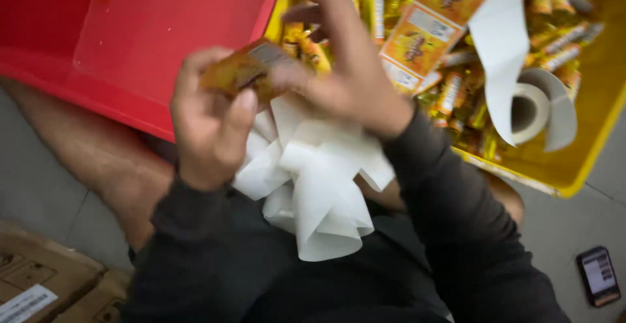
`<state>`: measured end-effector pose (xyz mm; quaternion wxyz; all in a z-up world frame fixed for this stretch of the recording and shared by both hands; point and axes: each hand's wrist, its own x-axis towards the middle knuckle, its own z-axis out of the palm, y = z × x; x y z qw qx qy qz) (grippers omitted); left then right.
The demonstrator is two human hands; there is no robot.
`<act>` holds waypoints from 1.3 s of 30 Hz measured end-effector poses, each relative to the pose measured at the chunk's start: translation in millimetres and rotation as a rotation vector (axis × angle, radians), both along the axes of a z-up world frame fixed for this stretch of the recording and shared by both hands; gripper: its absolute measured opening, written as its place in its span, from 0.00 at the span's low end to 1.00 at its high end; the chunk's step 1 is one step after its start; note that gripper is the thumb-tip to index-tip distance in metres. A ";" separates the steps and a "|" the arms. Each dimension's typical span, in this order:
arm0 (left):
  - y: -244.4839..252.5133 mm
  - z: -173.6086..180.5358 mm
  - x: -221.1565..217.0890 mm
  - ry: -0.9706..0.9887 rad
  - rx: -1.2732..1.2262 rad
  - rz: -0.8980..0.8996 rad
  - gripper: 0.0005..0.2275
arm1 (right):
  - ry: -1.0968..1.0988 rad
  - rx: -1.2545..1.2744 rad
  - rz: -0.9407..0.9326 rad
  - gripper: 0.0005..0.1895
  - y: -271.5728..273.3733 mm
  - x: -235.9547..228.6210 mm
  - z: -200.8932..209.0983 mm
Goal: Labeling small yellow bottles by peeling stickers from a roll and applying them by hand
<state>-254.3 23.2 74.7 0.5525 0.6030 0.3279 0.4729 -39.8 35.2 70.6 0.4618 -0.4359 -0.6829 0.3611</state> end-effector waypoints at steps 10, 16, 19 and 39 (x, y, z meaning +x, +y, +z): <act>229.4 -159.2 -33.2 0.170 0.258 0.039 0.18 | 0.999 -0.386 -0.236 0.09 122.7 -12.4 -67.2; 334.2 -291.1 -26.3 0.796 0.347 0.226 0.18 | 1.085 -0.464 -0.275 0.08 94.7 -7.9 -56.6; 354.9 -334.8 -12.3 1.063 0.420 0.311 0.18 | 1.083 -0.468 -0.284 0.10 66.3 7.2 -49.3; 1.8 -161.6 148.4 -0.444 -0.276 -0.246 0.24 | 1.061 -0.118 -0.723 0.07 -119.5 121.5 -73.3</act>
